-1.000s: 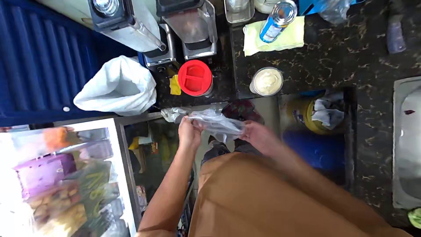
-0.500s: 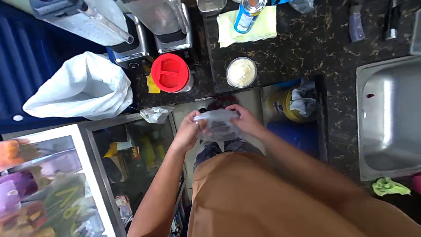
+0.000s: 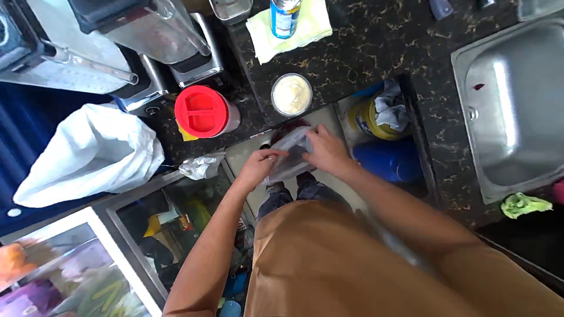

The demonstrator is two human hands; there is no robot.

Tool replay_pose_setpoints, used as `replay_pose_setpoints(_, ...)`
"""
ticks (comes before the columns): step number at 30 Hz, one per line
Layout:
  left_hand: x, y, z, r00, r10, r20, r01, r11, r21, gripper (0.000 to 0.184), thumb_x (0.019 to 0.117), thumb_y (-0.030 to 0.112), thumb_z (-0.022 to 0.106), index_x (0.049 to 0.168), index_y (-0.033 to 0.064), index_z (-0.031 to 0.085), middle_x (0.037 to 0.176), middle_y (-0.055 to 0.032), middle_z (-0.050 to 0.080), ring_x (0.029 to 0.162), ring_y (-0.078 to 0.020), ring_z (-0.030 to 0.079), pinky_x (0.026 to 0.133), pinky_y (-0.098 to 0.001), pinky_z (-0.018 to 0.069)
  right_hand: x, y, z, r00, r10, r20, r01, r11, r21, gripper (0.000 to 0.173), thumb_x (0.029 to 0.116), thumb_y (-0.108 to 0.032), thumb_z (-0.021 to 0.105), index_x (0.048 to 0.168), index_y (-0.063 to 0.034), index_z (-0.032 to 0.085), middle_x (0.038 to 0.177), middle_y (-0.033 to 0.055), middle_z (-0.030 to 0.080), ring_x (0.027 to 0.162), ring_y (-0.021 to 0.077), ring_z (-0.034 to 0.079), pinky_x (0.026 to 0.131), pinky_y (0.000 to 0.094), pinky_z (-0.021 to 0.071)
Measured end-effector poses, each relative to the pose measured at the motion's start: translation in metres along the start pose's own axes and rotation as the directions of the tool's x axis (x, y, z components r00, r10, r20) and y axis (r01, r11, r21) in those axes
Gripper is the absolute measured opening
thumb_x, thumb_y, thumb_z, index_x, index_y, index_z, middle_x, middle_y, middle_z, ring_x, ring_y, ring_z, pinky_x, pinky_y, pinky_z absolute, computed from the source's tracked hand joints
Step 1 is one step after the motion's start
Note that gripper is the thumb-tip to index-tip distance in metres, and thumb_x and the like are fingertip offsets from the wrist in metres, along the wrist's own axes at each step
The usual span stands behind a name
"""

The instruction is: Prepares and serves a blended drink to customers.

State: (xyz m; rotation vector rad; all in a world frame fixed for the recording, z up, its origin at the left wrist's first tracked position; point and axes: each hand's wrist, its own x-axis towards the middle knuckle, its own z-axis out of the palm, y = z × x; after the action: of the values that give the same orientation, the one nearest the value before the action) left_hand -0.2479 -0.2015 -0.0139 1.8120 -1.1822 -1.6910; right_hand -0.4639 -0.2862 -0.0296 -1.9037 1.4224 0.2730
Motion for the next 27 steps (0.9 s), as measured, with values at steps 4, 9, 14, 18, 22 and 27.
replay_pose_setpoints(4,0.021,0.018,0.020,0.957,-0.110,-0.270,0.242,0.815,0.527,0.072,0.0798,0.012,0.083,0.145,0.0103,0.053,0.133,-0.0274,0.058,0.097,-0.0451,0.069,0.081,-0.0658,0.0570,-0.001,-0.011,-0.003,0.999,0.021,0.028,-0.019,0.997,-0.073,0.077,0.0696,-0.014,0.089,0.140,-0.0137,0.060,0.135,0.0275,0.052,0.110,0.0494,0.061,0.074,0.0661,0.0557)
replay_pose_setpoints(9,0.010,0.024,-0.002,0.917,-0.155,-0.367,0.348,0.761,0.547,0.082,0.0756,0.007,0.083,0.147,0.0040,0.043,0.140,-0.0336,0.047,0.096,-0.0504,0.067,0.078,-0.0657,0.0576,0.008,0.030,-0.027,0.966,-0.258,-0.019,0.216,0.765,0.607,0.037,0.0957,-0.021,0.072,0.132,-0.0167,0.067,0.135,0.0088,0.061,0.116,0.0229,0.063,0.093,0.0458,0.0576)
replay_pose_setpoints(14,-0.026,0.011,-0.042,0.864,-0.073,-0.499,0.349,0.801,0.487,0.085,0.0723,0.007,0.087,0.145,-0.0017,0.044,0.138,-0.0359,0.048,0.112,-0.0506,0.062,0.090,-0.0619,0.0560,0.067,0.038,-0.026,0.910,-0.207,-0.360,0.388,0.734,0.557,0.089,0.0780,-0.019,0.089,0.153,-0.0092,0.042,0.152,0.0152,0.048,0.132,0.0258,0.055,0.107,0.0425,0.0515)
replay_pose_setpoints(18,-0.037,0.008,-0.043,0.830,-0.092,-0.550,0.393,0.796,0.461,0.087,0.0700,0.007,0.088,0.145,0.0000,0.045,0.138,-0.0329,0.049,0.112,-0.0465,0.063,0.090,-0.0561,0.0575,0.105,0.013,-0.007,0.833,-0.341,-0.436,0.534,0.700,0.474,0.111,0.0621,-0.022,0.099,0.154,-0.0068,0.039,0.152,0.0161,0.048,0.141,0.0251,0.047,0.119,0.0420,0.0415)
replay_pose_setpoints(22,-0.030,0.010,-0.037,0.846,-0.128,-0.518,0.383,0.822,0.421,0.091,0.0692,0.008,0.088,0.147,0.0022,0.043,0.140,-0.0317,0.048,0.115,-0.0445,0.063,0.092,-0.0541,0.0574,0.107,0.012,-0.008,0.841,-0.323,-0.434,0.513,0.730,0.451,0.101,0.0639,-0.030,0.098,0.147,-0.0045,0.046,0.143,0.0143,0.056,0.134,0.0203,0.054,0.116,0.0387,0.0446)
replay_pose_setpoints(27,0.014,0.038,-0.036,0.901,-0.171,-0.399,0.337,0.856,0.393,0.084,0.0753,0.011,0.085,0.147,0.0004,0.044,0.142,-0.0318,0.048,0.117,-0.0448,0.062,0.097,-0.0568,0.0544,0.095,0.000,-0.051,0.849,-0.300,-0.436,0.487,0.764,0.423,0.101,0.0661,-0.029,0.098,0.148,-0.0027,0.044,0.137,0.0141,0.062,0.128,0.0183,0.061,0.112,0.0392,0.0497)
